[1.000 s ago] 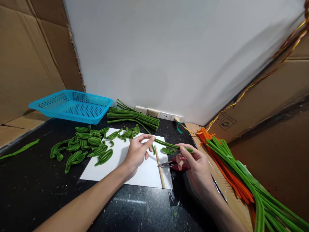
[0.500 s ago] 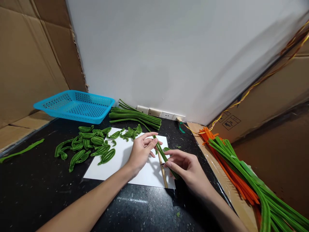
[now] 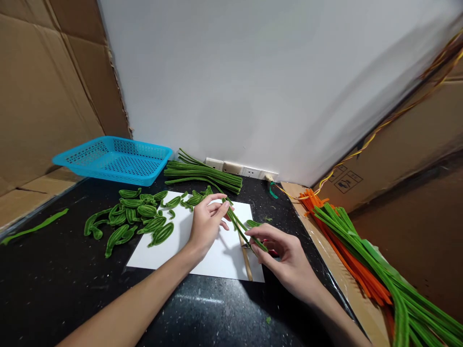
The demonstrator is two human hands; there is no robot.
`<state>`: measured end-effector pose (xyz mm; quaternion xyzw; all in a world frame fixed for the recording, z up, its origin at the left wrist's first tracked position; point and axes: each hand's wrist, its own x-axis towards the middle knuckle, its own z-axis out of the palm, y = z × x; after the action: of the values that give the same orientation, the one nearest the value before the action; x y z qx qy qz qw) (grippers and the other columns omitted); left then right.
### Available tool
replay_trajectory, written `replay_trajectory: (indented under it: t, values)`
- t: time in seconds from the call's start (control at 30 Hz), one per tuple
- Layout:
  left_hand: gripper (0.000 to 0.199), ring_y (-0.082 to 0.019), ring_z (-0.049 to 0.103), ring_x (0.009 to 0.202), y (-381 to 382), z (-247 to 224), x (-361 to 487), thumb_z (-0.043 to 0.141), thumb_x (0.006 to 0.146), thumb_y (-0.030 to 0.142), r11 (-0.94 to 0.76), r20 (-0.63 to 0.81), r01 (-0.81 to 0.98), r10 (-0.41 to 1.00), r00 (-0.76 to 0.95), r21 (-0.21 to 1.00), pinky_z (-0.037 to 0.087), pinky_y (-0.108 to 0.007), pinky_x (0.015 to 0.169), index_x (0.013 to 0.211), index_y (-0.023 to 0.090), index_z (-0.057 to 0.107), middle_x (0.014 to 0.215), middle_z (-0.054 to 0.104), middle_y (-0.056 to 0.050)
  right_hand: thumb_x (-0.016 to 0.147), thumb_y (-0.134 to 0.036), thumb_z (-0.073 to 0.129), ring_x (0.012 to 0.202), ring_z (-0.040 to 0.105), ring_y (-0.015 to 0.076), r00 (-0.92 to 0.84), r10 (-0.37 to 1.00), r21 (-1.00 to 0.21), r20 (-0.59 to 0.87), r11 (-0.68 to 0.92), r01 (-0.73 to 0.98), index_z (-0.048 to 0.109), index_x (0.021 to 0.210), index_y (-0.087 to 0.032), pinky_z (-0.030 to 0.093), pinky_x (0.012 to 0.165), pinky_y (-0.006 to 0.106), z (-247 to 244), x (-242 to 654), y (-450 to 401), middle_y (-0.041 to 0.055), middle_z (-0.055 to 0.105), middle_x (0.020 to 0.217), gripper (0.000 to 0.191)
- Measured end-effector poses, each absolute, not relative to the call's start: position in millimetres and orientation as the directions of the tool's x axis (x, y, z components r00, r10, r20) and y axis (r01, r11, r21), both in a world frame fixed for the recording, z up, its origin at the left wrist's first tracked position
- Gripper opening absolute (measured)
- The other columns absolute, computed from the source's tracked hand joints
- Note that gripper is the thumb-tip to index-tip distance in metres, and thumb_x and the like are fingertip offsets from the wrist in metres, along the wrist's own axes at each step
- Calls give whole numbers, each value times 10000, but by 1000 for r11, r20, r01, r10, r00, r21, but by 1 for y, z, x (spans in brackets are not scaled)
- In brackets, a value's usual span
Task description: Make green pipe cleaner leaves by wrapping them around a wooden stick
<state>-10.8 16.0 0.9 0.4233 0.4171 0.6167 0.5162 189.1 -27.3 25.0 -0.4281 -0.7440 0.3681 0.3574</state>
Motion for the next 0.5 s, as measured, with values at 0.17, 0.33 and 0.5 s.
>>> replay_trajectory:
  t: [0.17,0.33,0.5]
  values:
    - [406,-152,646,652,14,-2,-10,747,863,402,-122,126,-293,992,-6,948,537,-234,481,1152,140,634,871,746,-87,960,-363,679,797,641,158,-359,902,-893,240,351,283,767,1041,-234,539,622,240,22,193,-26,66,700,1004,176]
    - [429,-160,656,641,12,0,-7,731,882,406,-79,108,-308,991,78,948,529,-229,455,1187,128,613,873,752,-108,941,-365,708,759,650,153,-331,917,-920,224,310,238,756,1056,-244,548,608,240,19,194,-26,55,705,986,174]
    - [479,-142,647,601,12,1,-5,738,882,410,-63,112,-347,986,123,936,547,-240,467,1240,133,582,907,754,-109,909,-400,741,701,641,153,-304,938,-947,168,239,214,758,1012,-217,545,565,237,18,190,-25,50,714,884,211]
